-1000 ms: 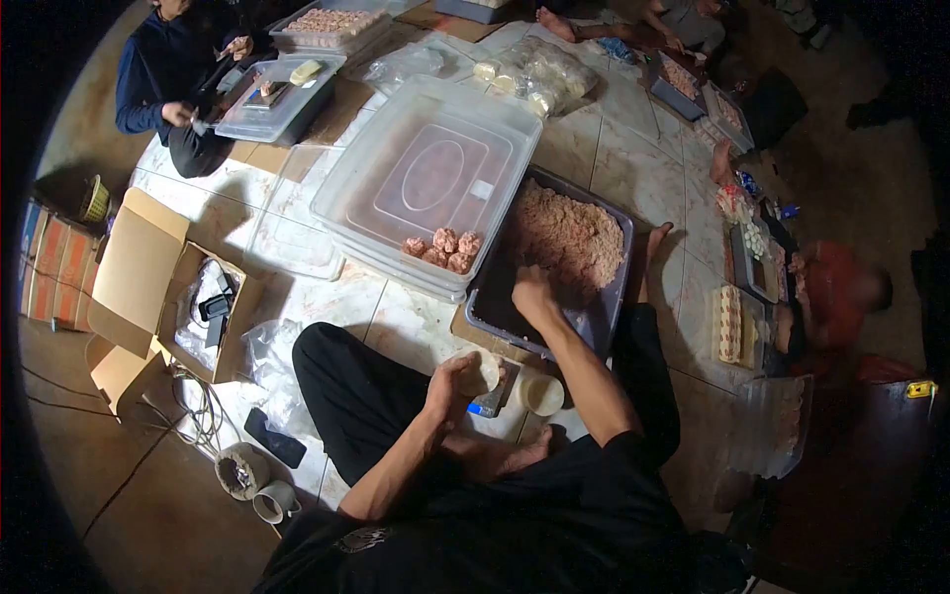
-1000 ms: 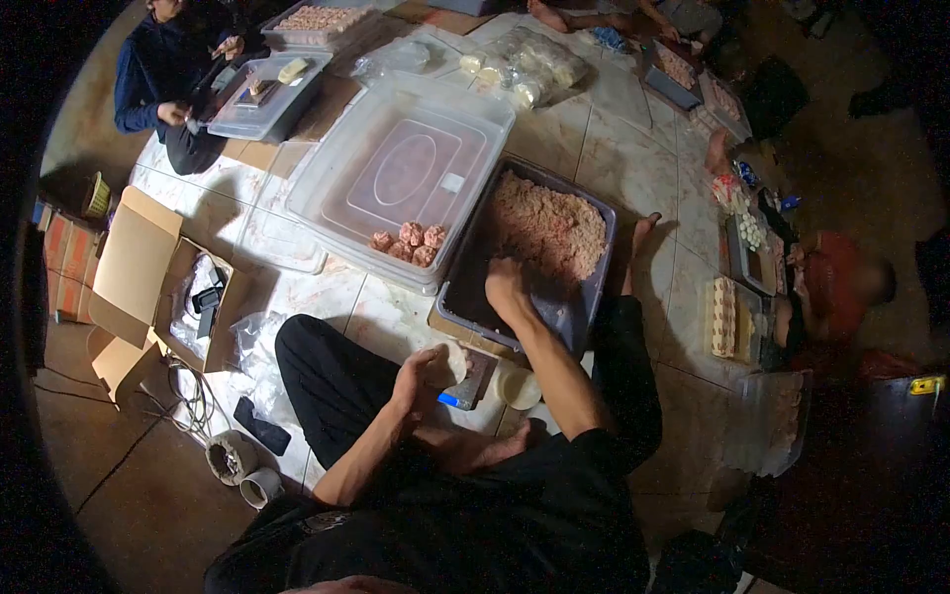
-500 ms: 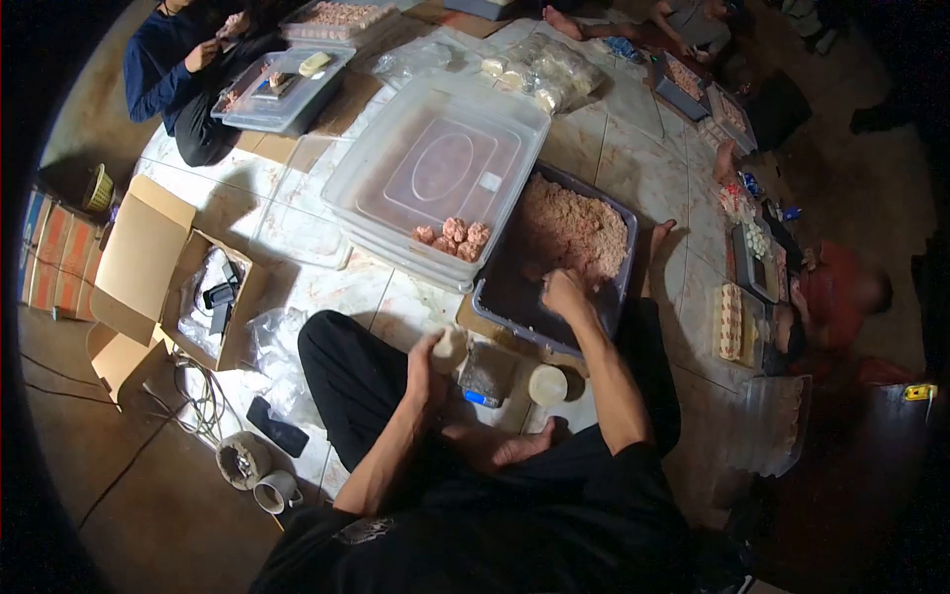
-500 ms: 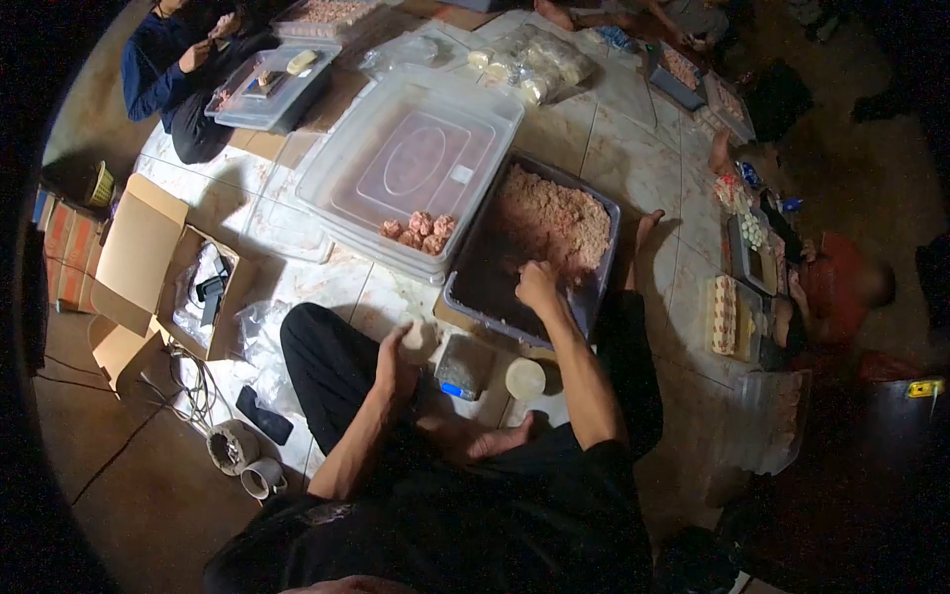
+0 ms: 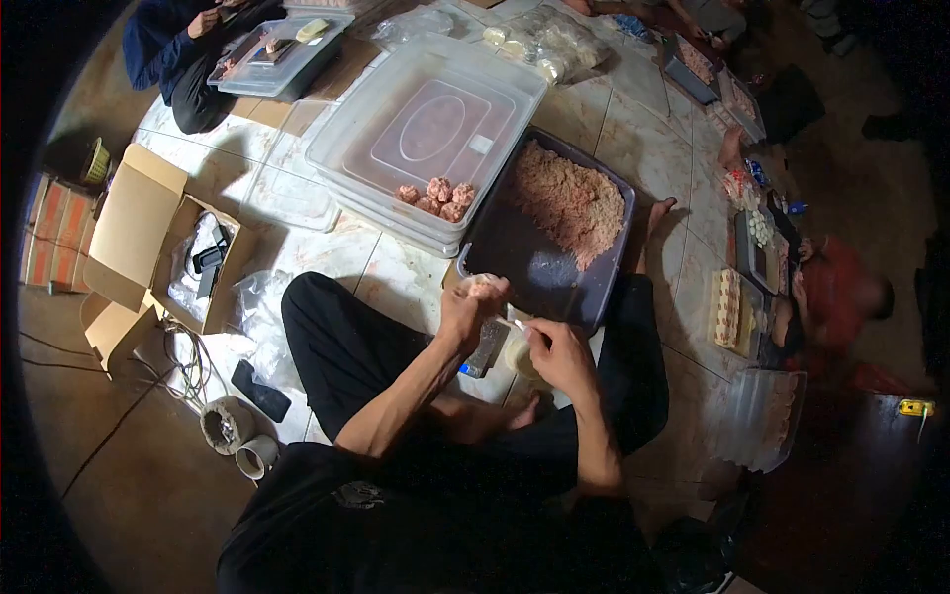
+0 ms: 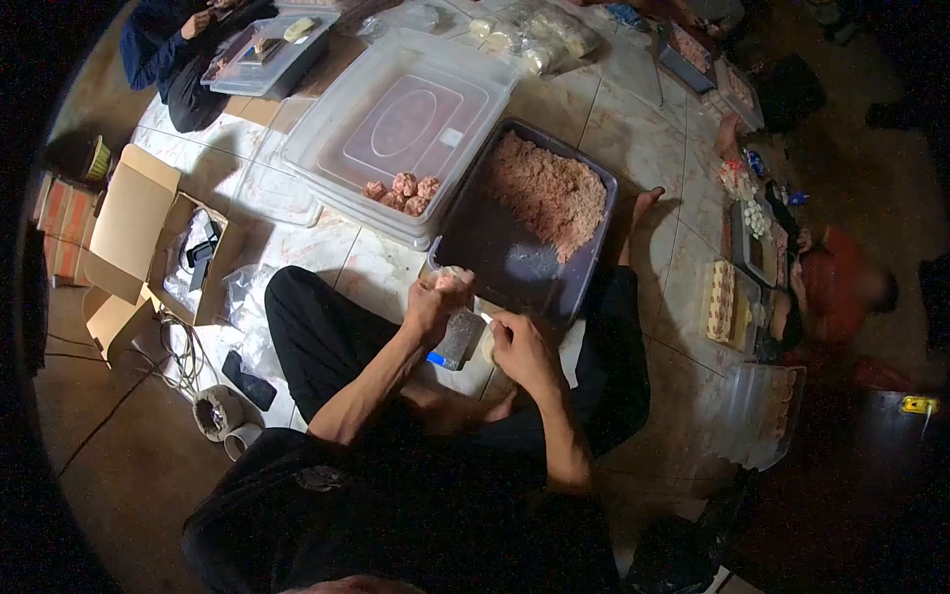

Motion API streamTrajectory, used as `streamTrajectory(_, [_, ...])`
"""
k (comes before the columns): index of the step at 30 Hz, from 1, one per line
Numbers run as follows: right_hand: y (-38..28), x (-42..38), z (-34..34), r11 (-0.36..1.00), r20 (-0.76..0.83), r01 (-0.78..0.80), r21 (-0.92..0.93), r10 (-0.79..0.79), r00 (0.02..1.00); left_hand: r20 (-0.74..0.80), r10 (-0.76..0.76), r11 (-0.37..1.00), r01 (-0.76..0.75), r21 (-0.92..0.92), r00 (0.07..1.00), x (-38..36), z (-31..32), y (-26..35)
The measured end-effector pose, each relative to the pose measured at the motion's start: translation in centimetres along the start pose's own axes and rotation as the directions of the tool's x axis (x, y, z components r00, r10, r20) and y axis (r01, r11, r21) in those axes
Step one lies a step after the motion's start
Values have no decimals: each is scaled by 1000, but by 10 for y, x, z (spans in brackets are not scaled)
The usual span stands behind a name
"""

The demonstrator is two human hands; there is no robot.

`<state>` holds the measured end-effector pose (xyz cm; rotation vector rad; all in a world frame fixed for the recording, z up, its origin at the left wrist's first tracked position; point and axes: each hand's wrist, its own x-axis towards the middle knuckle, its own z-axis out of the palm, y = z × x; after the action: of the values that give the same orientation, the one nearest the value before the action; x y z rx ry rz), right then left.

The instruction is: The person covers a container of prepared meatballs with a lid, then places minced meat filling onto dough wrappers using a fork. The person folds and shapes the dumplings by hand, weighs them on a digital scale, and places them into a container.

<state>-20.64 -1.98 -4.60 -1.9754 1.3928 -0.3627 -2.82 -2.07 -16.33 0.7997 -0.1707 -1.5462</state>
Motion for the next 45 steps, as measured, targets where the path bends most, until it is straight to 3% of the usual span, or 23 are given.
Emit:
streamTrajectory(1, [-5, -8, -5, 994, -30, -40, -98, 37, 999, -194, 58, 998, -51, 45, 979, 1, 4, -2])
streamTrajectory(3, [-21, -17, -18, 952, -109, -114, -285, 86, 990, -295, 150, 987, -162, -17, 944, 4, 4, 12])
streamTrajectory(4, [-33, -19, -26, 971, -143, -134, -200, 106, 984, -208, 221, 975, -208, 84, 953, 11, -15, 11])
streamTrajectory(7, [-35, -10, 9, 997, -116, 27, -75, -36, 993, -109, -174, 935, 129, -329, 979, -10, 17, 43])
streamTrajectory(8, [-13, -2, 40, 992, -109, 27, -127, -41, 993, 76, -156, 912, 174, -372, 985, -7, 8, 34])
streamTrajectory(11, [-31, -5, 20, 973, -175, 0, -233, -42, 984, -231, -83, 914, -19, -404, 969, -8, -3, 45])
streamTrajectory(12, [-41, -1, 13, 983, -163, 16, -184, -46, 985, -246, -94, 927, -6, -375, 965, -5, -5, 52])
streamTrajectory(15, [-12, 16, 52, 981, 13, 52, -185, -51, 999, -3, -168, 958, 163, -236, 986, -5, -19, 30])
streamTrajectory(16, [-18, 13, 45, 970, -106, 89, -224, -115, 988, -163, -186, 964, 148, -222, 969, 4, -45, 23])
streamTrajectory(17, [-41, 23, 14, 958, 53, -68, -277, 86, 995, -214, -89, 956, 23, -292, 973, -2, -37, 38])
streamTrajectory(19, [-7, 49, 12, 913, -175, -122, -388, 57, 983, -346, 61, 997, -70, -13, 936, 2, -53, 52])
streamTrajectory(21, [36, 101, 21, 895, -212, -53, -442, -47, 976, -240, -66, 998, 63, -18, 969, -10, -43, 66])
streamTrajectory(23, [70, 176, 43, 886, -112, -107, -451, 63, 992, -156, -208, 978, 205, -32, 966, -19, -36, 63])
streamTrajectory(24, [93, 212, 66, 878, -205, -112, -466, 15, 979, -73, -287, 945, 270, -186, 955, -27, -18, 69])
streamTrajectory(27, [95, 250, 101, 890, -213, -147, -431, 58, 975, -151, -316, 941, 288, -180, 937, -35, -23, 80])
streamTrajectory(28, [89, 258, 106, 901, -172, -156, -404, 92, 981, -12, -278, 934, 268, -236, 960, -38, -28, 88])
streamTrajectory(31, [69, 174, 62, 955, -316, -7, -295, -91, 944, -184, -65, 963, 13, -271, 981, -27, -50, 84])
streamTrajectory(35, [-48, 59, -5, 989, -80, -44, -141, 33, 996, -198, -119, 951, 54, -303, 973, -11, -27, 80])
streamTrajectory(38, [-36, 30, 34, 985, -54, 120, -123, -128, 990, 6, -169, 943, 163, -289, 986, -14, 3, 68])
streamTrajectory(39, [-15, 30, 53, 981, -29, 137, -137, -142, 989, -31, -169, 933, 150, -326, 985, -9, -2, 56])
streamTrajectory(41, [-41, 11, 28, 938, -108, 77, -337, -120, 987, -124, -145, 957, 107, -269, 982, -12, -13, 46])
streamTrajectory(43, [-63, 2, 13, 943, -144, 25, -332, -77, 987, -149, -100, 959, 56, -278, 984, -11, -10, 51])
streamTrajectory(45, [-58, 5, 32, 990, -157, 118, -77, -129, 979, -124, -94, 964, 59, -260, 988, -17, -6, 51])
